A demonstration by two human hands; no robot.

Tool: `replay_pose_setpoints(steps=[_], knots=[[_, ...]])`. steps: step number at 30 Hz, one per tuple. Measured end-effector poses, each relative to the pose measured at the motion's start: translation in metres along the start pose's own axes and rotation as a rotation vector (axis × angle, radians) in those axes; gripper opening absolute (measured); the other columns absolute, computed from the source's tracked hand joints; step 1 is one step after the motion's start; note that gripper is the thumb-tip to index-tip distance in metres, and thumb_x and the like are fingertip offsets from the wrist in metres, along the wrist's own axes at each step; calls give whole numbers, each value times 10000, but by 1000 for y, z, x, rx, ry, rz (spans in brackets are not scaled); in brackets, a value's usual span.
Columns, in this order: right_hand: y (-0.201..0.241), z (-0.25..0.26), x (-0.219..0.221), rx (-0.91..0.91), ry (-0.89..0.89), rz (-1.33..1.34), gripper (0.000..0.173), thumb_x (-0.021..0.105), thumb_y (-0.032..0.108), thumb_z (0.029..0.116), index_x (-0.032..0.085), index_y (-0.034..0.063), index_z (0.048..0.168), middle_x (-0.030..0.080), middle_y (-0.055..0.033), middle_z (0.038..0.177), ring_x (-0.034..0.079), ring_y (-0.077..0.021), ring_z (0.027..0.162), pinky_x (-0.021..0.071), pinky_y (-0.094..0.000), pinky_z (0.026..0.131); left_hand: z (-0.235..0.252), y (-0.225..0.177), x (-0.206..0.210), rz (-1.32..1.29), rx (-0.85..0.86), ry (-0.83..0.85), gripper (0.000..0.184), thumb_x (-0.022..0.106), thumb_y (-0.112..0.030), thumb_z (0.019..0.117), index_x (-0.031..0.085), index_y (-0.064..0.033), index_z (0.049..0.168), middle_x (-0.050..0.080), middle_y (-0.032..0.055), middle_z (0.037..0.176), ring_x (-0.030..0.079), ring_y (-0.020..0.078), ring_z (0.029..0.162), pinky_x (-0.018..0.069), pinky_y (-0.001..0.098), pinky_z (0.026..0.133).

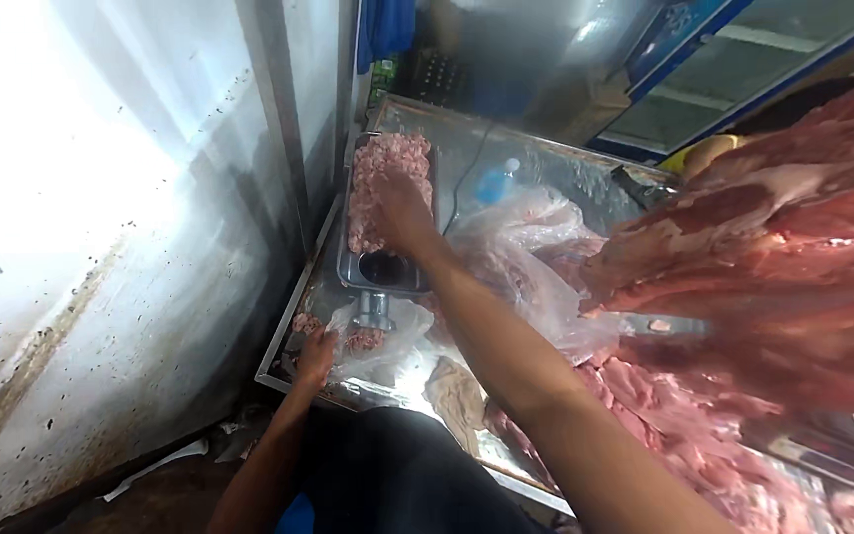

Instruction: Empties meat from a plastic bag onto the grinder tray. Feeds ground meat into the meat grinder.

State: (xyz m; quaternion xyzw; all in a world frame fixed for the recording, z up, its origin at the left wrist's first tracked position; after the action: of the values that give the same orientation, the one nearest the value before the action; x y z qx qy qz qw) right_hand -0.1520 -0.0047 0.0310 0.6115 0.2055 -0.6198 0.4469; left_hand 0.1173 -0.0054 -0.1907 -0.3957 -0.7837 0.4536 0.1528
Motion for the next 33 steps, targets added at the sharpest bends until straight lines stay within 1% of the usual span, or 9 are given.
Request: replay_pose_setpoints(steps=[3, 7, 10, 13, 15, 17, 20, 25, 33], knots=[[0, -24, 47, -27, 25, -179, 544, 550, 249, 1023, 476, 10, 1506, 431, -261, 1570, 330, -426, 1513, 268, -583, 1243, -2, 6, -2, 6, 18, -1, 331, 532, -210, 1061, 633, -26, 1317, 667, 171, 1209, 646, 229, 1081, 533, 436, 943], [4, -61, 59, 36, 151, -190, 520, 478, 235, 1045, 461, 52, 1532, 408, -238, 1595, 321, -398, 1523, 235, -567, 1256, -2, 10, 6, 57, 7, 41, 335, 535, -234, 1057, 644, -37, 1305, 665, 178, 1210, 645, 256, 1090, 530, 471, 949], [10, -78, 58, 29, 290, -101, 420, 444, 229, 1068, 580, 70, 1432, 480, -189, 1551, 356, -343, 1511, 293, -520, 1241, -2, 1, 10, 102, 17, 84, 327, 535, -247, 1056, 654, -44, 1282, 671, 171, 1180, 649, 254, 1063, 529, 475, 933], [10, -94, 55, 2, 375, 105, 360, 458, 198, 1063, 662, 89, 1339, 617, -131, 1404, 547, -271, 1357, 430, -476, 1159, 0, -16, 13, 130, 43, 95, 329, 526, -242, 1063, 647, -28, 1281, 672, 180, 1178, 645, 267, 1085, 519, 491, 959], [4, -99, 37, 22, 266, 261, 346, 484, 186, 1067, 666, 86, 1344, 699, -122, 1280, 671, -256, 1184, 513, -477, 1068, 1, -25, 13, 160, 57, 85, 331, 517, -241, 1064, 644, -24, 1279, 668, 186, 1180, 641, 275, 1088, 511, 495, 961], [-9, -103, 15, 98, 96, 336, 312, 507, 148, 1057, 679, 87, 1311, 725, -134, 1166, 706, -265, 1062, 557, -492, 984, 2, -28, 13, 168, 63, 86, 342, 510, -245, 1066, 637, -23, 1293, 665, 190, 1191, 639, 277, 1099, 510, 494, 970], [-33, -107, 11, 241, -33, 268, 338, 470, 142, 1061, 640, 59, 1341, 697, -172, 1217, 685, -324, 1097, 541, -531, 977, 0, -23, 12, 138, 65, 80, 335, 510, -236, 1062, 632, -25, 1293, 663, 175, 1178, 639, 248, 1069, 522, 460, 939], [-47, -114, 45, 194, -138, 202, 362, 475, 73, 1023, 628, 25, 1347, 653, -173, 1334, 624, -320, 1255, 501, -486, 1077, -1, -14, 13, 105, 45, 70, 345, 513, -249, 1065, 628, -29, 1306, 665, 158, 1167, 645, 209, 1039, 535, 418, 909], [-45, -111, 51, 210, -86, 151, 365, 466, 73, 1026, 632, 38, 1349, 668, -161, 1318, 623, -306, 1265, 495, -460, 1082, 2, -10, 19, 73, 11, 67, 341, 519, -258, 1065, 635, -33, 1294, 666, 150, 1172, 649, 196, 1043, 544, 398, 907]])
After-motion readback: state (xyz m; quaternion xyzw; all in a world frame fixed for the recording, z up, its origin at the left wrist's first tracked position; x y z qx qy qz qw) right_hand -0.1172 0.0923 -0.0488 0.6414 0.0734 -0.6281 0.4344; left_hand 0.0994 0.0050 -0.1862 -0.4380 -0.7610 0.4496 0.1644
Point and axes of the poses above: each hand's wrist, its own z-axis towards the middle knuckle, its own x-axis out of the palm, y = z × x, the point moved 9 cm from there along z, towards the middle knuckle
